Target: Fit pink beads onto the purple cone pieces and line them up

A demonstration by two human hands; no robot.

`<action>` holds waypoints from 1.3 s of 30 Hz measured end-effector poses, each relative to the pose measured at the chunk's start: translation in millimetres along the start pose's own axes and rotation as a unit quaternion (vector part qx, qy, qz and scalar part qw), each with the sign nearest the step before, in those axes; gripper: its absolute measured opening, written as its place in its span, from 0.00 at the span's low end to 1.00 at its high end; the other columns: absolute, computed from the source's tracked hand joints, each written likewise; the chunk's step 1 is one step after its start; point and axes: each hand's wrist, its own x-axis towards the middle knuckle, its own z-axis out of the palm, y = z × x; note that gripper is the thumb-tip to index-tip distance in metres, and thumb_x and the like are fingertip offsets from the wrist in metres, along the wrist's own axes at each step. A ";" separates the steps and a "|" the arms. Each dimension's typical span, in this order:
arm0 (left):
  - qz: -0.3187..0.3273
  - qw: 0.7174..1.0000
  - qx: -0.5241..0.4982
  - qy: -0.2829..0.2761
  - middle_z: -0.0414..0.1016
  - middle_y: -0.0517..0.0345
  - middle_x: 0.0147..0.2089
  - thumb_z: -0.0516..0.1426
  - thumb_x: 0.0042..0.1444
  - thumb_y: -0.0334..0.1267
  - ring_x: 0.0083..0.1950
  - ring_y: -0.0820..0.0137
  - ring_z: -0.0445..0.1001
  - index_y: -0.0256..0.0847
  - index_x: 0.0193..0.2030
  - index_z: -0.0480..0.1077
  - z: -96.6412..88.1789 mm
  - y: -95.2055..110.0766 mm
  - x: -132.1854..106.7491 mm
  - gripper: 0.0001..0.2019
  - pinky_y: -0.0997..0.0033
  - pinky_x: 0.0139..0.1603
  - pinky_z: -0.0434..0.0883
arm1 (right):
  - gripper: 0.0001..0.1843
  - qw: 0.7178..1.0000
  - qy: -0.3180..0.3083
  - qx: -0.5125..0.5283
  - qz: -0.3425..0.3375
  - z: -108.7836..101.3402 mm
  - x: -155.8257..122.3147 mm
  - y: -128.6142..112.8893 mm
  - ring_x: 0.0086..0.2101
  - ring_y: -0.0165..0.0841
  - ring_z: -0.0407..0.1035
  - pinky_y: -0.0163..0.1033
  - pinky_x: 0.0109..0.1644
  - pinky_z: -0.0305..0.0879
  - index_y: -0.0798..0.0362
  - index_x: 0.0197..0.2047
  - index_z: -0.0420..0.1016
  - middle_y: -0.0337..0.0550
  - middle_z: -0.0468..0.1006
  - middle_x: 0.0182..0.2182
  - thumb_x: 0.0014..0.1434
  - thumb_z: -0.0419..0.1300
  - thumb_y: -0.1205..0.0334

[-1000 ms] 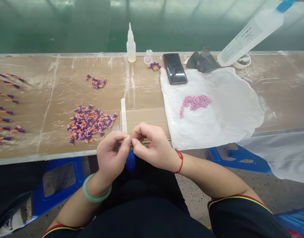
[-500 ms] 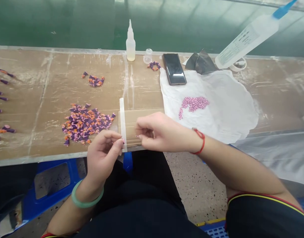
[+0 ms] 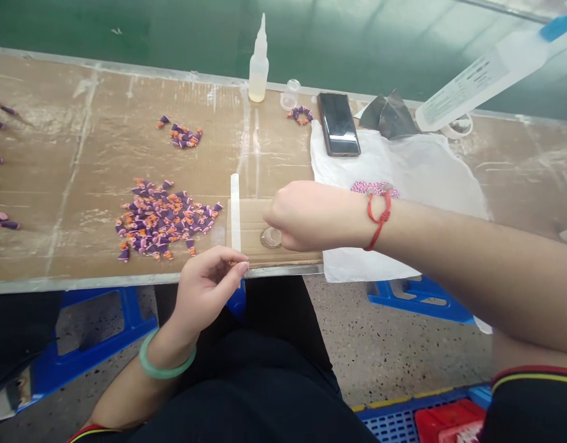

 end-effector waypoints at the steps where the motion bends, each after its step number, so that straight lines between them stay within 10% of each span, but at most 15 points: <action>1: 0.002 1.000 0.003 0.001 0.75 0.58 0.26 0.60 0.58 0.32 0.25 0.75 0.71 0.38 0.31 0.74 0.0 -0.6 0.1 0.05 0.78 0.25 0.69 | 0.20 1.000 0.003 0.002 -0.001 0.0 -0.4 0.5 0.18 0.26 0.40 0.39 0.25 0.39 0.52 0.17 0.55 0.34 0.53 0.13 0.53 0.62 0.68; 22: -0.013 0.998 -0.062 0.010 0.75 0.59 0.25 0.61 0.57 0.32 0.23 0.75 0.73 0.38 0.31 0.74 -0.2 -3.2 -0.6 0.05 0.78 0.24 0.71 | 0.18 0.997 0.027 0.066 -0.011 -5.6 0.0 1.7 0.17 0.24 0.43 0.38 0.25 0.42 0.52 0.17 0.56 0.32 0.53 0.13 0.49 0.61 0.72; 28: -0.038 0.978 -0.202 0.035 0.80 0.56 0.28 0.68 0.55 0.43 0.25 0.71 0.80 0.38 0.33 0.76 1.0 11.5 -3.0 0.11 0.79 0.23 0.77 | 0.05 0.918 0.019 0.392 -0.059 -16.1 -16.6 -4.3 0.30 0.30 0.72 0.33 0.30 0.65 0.50 0.30 0.72 0.38 0.78 0.30 0.57 0.57 0.66; 35: -0.009 0.962 -0.273 0.015 0.83 0.57 0.31 0.69 0.55 0.39 0.25 0.72 0.81 0.41 0.35 0.79 4.3 34.8 -6.7 0.06 0.79 0.26 0.81 | 0.07 0.849 0.015 0.524 -0.063 -14.9 -29.4 -20.8 0.28 0.30 0.71 0.33 0.33 0.70 0.51 0.28 0.71 0.36 0.74 0.24 0.59 0.60 0.65; 39: -0.013 0.963 -0.268 0.017 0.83 0.57 0.30 0.70 0.54 0.42 0.25 0.71 0.81 0.41 0.35 0.79 4.7 39.5 -10.2 0.08 0.78 0.25 0.81 | 0.05 0.854 0.028 0.512 -0.085 -19.0 -34.2 -26.9 0.27 0.27 0.69 0.31 0.31 0.68 0.52 0.30 0.74 0.36 0.75 0.25 0.57 0.59 0.69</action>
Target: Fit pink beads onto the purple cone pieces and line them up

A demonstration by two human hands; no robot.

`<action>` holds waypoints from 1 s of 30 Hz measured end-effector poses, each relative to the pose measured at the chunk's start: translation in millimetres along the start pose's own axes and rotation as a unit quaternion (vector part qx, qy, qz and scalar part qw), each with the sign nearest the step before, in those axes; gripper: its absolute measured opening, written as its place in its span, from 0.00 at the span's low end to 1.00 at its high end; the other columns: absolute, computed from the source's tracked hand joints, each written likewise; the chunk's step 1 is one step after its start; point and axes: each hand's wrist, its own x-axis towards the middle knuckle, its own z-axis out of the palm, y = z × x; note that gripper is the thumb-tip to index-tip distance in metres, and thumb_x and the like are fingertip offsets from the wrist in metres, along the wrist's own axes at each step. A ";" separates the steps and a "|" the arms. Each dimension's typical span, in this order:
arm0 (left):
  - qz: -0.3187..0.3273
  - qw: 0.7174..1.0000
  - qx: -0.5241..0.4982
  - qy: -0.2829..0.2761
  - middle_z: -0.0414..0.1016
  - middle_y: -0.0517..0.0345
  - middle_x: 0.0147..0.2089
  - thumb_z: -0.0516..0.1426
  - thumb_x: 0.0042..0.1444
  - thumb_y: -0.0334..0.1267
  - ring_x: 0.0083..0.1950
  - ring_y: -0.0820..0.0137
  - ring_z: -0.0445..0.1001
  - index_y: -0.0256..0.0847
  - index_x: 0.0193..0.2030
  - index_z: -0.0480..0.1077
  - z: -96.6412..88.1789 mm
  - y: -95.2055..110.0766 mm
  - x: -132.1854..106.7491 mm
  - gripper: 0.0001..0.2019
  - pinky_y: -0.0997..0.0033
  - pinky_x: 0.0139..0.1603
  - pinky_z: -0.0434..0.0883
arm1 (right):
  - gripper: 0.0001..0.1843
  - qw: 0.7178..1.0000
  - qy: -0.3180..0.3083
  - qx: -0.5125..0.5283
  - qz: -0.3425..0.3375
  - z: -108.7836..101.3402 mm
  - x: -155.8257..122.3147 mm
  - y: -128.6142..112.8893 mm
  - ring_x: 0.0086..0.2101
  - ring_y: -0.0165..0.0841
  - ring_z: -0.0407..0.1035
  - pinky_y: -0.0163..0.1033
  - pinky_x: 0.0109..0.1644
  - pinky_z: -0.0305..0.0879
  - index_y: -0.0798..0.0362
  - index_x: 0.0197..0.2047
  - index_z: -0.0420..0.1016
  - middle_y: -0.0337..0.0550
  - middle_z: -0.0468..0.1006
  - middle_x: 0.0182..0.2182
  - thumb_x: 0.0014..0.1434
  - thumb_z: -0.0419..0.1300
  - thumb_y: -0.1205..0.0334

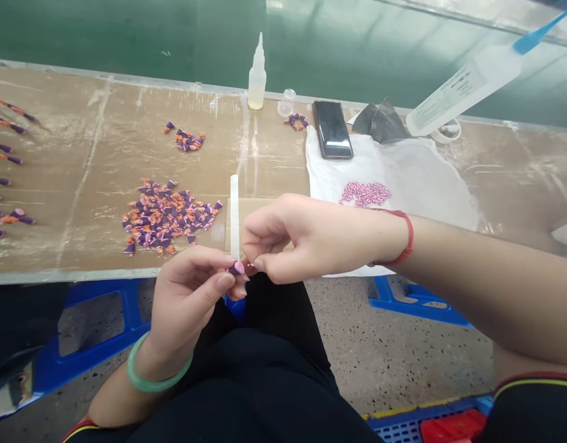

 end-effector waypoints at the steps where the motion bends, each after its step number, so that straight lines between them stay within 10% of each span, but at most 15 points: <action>1: -0.001 1.000 0.006 0.003 0.83 0.57 0.30 0.70 0.54 0.43 0.24 0.71 0.81 0.41 0.34 0.79 0.4 0.3 -0.9 0.09 0.78 0.24 0.81 | 0.06 1.000 -0.004 -0.012 -0.007 0.3 -0.8 -1.6 0.27 0.26 0.68 0.30 0.31 0.67 0.52 0.31 0.74 0.35 0.75 0.25 0.57 0.58 0.70; 30: 0.008 0.999 -0.037 -0.006 0.84 0.61 0.30 0.69 0.55 0.32 0.26 0.72 0.83 0.43 0.36 0.82 9.0 -3.4 -6.5 0.03 0.82 0.29 0.82 | 0.07 0.998 -0.007 -0.048 -0.036 9.3 -8.8 -7.8 0.28 0.23 0.68 0.27 0.33 0.65 0.55 0.31 0.71 0.33 0.76 0.27 0.54 0.55 0.74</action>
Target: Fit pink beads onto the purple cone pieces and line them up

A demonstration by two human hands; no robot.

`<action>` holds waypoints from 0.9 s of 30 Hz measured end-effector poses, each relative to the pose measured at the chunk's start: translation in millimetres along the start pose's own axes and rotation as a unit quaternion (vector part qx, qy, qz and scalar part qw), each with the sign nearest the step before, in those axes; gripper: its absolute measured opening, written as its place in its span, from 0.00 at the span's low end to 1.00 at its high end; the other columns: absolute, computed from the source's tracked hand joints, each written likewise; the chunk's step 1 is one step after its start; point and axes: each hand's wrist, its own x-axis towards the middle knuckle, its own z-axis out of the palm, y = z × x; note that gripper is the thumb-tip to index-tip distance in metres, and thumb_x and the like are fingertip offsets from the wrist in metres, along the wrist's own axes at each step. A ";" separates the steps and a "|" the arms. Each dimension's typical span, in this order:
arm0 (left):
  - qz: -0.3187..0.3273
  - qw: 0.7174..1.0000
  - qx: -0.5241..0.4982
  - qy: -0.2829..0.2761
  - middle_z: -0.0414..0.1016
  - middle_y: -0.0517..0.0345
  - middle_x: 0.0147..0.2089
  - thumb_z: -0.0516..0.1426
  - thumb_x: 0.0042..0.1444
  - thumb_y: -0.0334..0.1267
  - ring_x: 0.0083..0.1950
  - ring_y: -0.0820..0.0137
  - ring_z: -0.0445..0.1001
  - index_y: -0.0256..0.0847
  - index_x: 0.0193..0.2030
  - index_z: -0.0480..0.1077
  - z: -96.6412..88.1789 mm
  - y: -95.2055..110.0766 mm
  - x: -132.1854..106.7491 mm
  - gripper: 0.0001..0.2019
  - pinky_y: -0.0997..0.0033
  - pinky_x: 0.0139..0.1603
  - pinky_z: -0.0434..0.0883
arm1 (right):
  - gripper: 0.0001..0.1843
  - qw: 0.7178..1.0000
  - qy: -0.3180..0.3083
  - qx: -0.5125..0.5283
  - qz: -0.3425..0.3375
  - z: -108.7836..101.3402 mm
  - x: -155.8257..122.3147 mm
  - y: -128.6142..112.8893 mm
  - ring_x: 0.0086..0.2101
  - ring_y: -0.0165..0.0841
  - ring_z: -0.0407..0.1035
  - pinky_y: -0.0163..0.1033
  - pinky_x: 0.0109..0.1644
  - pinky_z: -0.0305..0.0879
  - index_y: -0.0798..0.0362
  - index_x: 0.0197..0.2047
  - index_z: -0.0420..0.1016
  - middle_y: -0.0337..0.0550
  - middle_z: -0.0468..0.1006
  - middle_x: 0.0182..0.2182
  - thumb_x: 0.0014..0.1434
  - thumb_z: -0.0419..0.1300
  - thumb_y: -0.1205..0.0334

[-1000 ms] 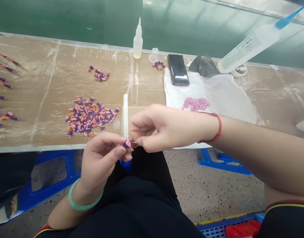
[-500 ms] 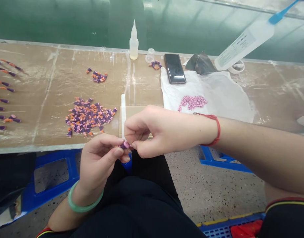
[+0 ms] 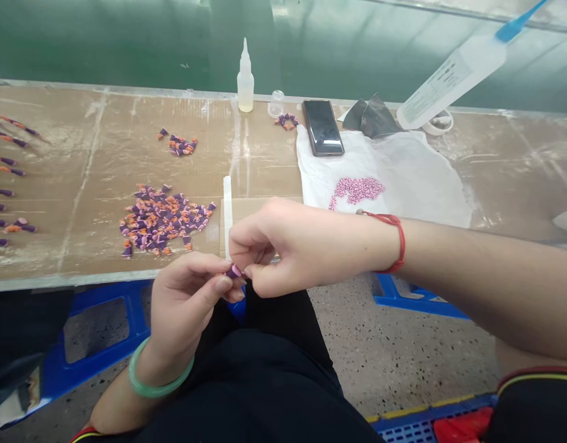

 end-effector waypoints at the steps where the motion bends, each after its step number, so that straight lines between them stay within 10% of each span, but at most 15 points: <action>1: 0.002 1.000 0.002 0.000 0.84 0.61 0.30 0.69 0.55 0.31 0.26 0.72 0.83 0.43 0.36 0.82 0.0 0.1 -0.3 0.03 0.82 0.29 0.82 | 0.07 1.000 0.002 0.001 0.002 0.2 0.0 -0.2 0.28 0.23 0.68 0.27 0.33 0.65 0.55 0.31 0.71 0.33 0.77 0.27 0.54 0.55 0.74; 21: 0.069 0.997 0.040 0.002 0.85 0.62 0.35 0.66 0.57 0.28 0.29 0.73 0.84 0.44 0.39 0.82 2.2 -6.6 -4.5 0.07 0.82 0.31 0.82 | 0.07 0.998 0.034 -0.036 -0.029 5.3 -4.5 -1.3 0.28 0.22 0.70 0.26 0.31 0.65 0.55 0.32 0.70 0.33 0.76 0.27 0.57 0.54 0.75; 27: 0.203 0.960 0.190 -0.010 0.85 0.59 0.38 0.64 0.59 0.25 0.38 0.71 0.84 0.42 0.42 0.80 -5.2 -5.5 -2.2 0.08 0.76 0.41 0.83 | 0.07 0.979 0.097 -0.155 -0.092 9.2 -9.5 -4.4 0.31 0.26 0.72 0.30 0.35 0.68 0.54 0.36 0.72 0.37 0.78 0.31 0.64 0.54 0.72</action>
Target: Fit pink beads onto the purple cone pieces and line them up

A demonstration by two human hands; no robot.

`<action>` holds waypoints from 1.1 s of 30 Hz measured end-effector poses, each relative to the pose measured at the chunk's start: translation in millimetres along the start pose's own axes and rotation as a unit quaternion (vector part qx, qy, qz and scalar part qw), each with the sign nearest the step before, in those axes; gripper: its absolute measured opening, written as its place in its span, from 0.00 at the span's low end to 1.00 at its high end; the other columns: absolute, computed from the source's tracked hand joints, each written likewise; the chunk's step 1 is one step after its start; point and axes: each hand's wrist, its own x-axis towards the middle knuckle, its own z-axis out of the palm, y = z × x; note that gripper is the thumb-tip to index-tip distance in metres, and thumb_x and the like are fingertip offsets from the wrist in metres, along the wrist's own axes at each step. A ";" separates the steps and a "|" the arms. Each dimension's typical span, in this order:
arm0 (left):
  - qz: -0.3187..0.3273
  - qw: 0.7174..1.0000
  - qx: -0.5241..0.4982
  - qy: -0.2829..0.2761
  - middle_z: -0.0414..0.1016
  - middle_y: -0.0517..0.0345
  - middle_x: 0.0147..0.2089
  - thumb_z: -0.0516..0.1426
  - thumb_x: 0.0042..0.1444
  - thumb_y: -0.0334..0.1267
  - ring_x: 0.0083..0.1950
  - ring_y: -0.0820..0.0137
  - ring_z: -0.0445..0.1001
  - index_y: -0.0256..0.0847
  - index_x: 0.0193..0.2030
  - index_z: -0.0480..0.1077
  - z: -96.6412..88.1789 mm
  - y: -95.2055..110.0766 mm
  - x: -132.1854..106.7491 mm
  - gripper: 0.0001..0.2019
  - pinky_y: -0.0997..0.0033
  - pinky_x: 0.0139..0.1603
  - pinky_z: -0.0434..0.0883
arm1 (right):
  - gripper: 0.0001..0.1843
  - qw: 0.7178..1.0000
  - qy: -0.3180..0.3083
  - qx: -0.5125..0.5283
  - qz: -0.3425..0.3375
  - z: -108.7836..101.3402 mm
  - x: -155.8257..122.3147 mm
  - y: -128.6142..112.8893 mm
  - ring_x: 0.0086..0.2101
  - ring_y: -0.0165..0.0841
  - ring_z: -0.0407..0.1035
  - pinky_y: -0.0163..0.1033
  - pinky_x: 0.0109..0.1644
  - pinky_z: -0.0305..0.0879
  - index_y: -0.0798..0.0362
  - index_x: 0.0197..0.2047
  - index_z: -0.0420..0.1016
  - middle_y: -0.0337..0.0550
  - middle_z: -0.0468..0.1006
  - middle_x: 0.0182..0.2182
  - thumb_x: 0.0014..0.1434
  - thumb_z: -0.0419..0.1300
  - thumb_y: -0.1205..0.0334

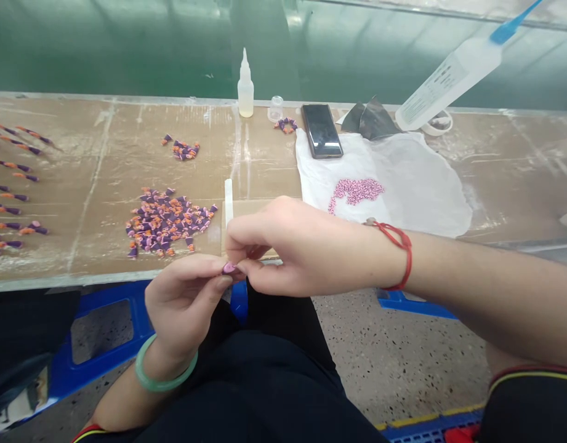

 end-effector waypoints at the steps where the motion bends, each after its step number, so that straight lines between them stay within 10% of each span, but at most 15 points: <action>1: 0.033 0.999 0.028 -0.004 0.85 0.58 0.39 0.64 0.59 0.25 0.40 0.70 0.84 0.42 0.43 0.79 -1.4 -0.2 0.6 0.09 0.74 0.43 0.82 | 0.07 0.999 0.027 -0.039 -0.026 1.3 -1.9 -0.9 0.34 0.27 0.73 0.32 0.37 0.69 0.54 0.38 0.72 0.39 0.79 0.34 0.66 0.54 0.72; 10: 0.105 0.991 0.075 -0.022 0.83 0.57 0.38 0.63 0.58 0.23 0.38 0.72 0.82 0.41 0.43 0.77 2.5 5.3 2.2 0.10 0.75 0.37 0.80 | 0.10 0.943 0.138 -0.265 -0.144 18.4 -21.4 0.9 0.32 0.31 0.70 0.38 0.35 0.66 0.51 0.39 0.70 0.39 0.78 0.33 0.72 0.50 0.68; 33: 0.026 0.993 0.113 -0.021 0.84 0.57 0.35 0.65 0.57 0.26 0.34 0.69 0.82 0.41 0.38 0.78 9.8 12.4 -1.9 0.06 0.72 0.37 0.79 | 0.16 0.943 0.160 -0.257 -0.137 25.1 -27.6 6.7 0.26 0.30 0.62 0.38 0.31 0.58 0.50 0.30 0.67 0.38 0.74 0.27 0.70 0.50 0.71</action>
